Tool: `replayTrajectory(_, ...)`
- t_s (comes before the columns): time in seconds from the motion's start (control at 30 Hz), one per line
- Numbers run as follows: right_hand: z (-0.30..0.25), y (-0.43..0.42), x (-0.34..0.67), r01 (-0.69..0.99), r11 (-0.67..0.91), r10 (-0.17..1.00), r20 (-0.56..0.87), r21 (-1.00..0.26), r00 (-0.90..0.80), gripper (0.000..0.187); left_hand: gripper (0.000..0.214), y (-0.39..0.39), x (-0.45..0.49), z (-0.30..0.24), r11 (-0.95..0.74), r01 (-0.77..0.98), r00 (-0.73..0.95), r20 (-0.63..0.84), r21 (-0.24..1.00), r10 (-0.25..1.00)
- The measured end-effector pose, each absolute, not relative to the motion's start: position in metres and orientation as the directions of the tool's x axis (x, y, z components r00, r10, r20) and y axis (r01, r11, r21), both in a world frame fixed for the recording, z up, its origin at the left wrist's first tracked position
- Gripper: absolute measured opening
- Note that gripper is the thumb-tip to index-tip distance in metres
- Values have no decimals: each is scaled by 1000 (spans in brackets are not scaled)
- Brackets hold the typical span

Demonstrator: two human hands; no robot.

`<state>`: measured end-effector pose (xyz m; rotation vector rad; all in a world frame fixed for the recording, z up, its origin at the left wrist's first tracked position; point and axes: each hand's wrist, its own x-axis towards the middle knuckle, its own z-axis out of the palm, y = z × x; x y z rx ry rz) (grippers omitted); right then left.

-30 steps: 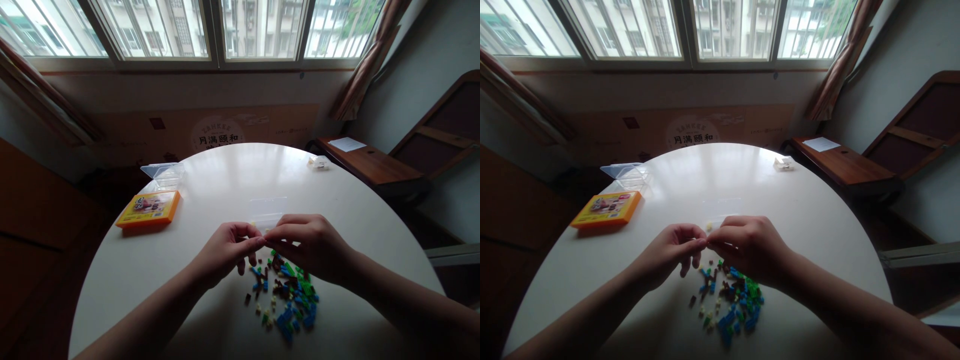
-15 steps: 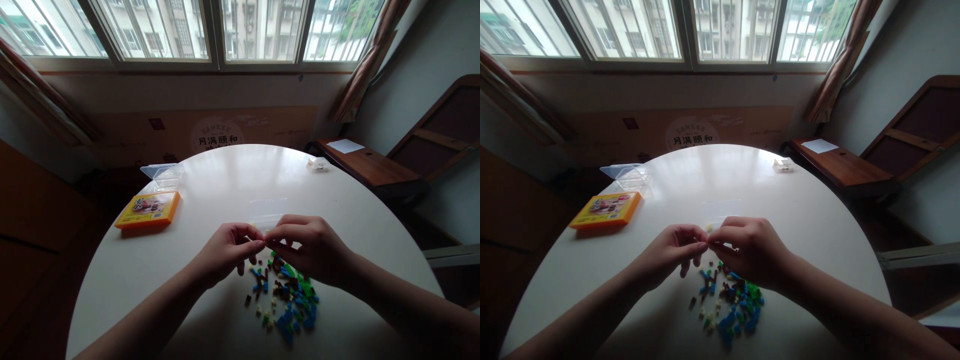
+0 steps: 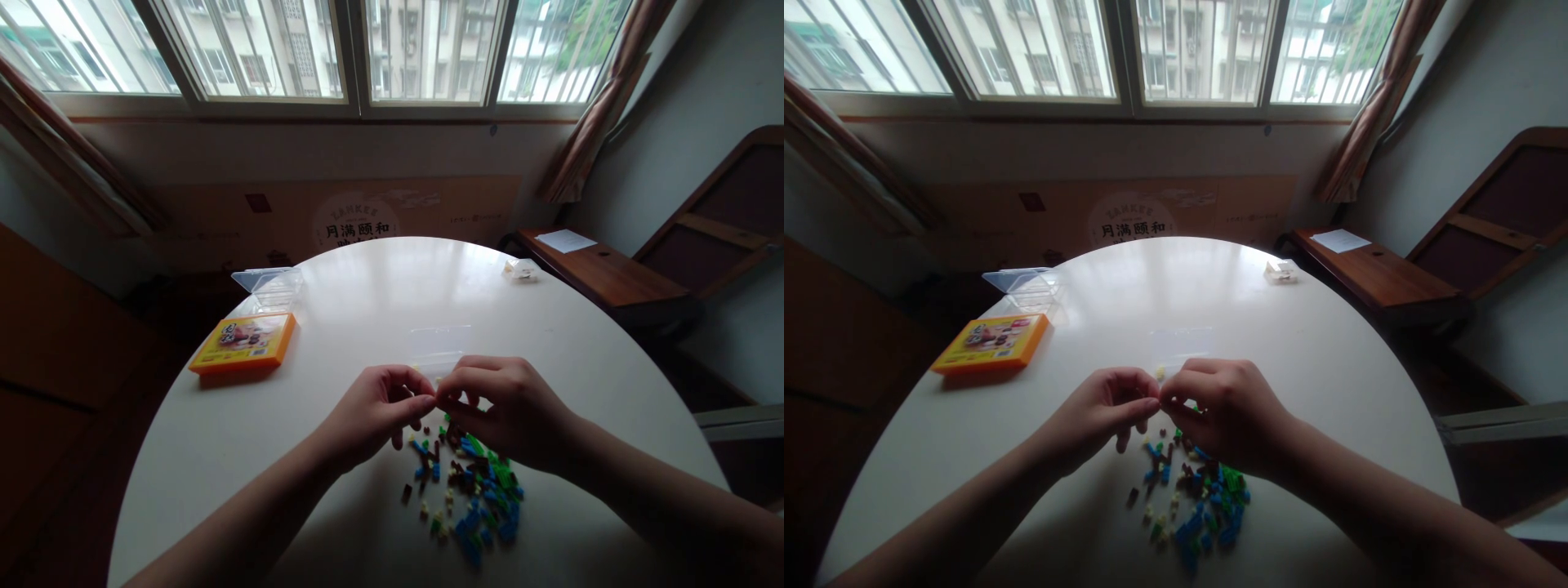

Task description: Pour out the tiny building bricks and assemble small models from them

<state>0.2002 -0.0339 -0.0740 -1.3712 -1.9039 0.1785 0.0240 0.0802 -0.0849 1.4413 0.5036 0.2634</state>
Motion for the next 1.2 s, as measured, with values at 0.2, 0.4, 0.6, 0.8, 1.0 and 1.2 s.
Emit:
replayTrajectory(0.2, -75, -33, 199, 757, 426, 842, 523, -496, -131, 5, 26, 78, 25, -82, 138, 136, 858, -186, 981, 478)
replayTrajectory(0.4, -75, -33, 201, 787, 416, 838, 528, -456, -138, 9, 28, 77, 25, -82, 174, 124, 849, -196, 977, 491)
replayTrajectory(0.6, -73, -34, 199, 785, 410, 847, 514, -465, -138, 9, 27, 79, 26, -83, 198, 136, 847, -218, 971, 486)
replayTrajectory(0.8, -73, -34, 198, 803, 343, 878, 470, -488, -89, 8, 26, 81, 25, -82, 97, 202, 833, -223, 975, 507)
replayTrajectory(1.0, -69, -22, 208, 919, 74, 941, 331, -388, 65, 9, 13, 105, 18, -85, -515, 305, 716, 164, 801, 679)
replayTrajectory(1.2, -73, -2, 206, 952, -15, 990, 132, -307, 58, 15, 19, 107, 17, -93, -634, 312, 795, 170, 708, 582)
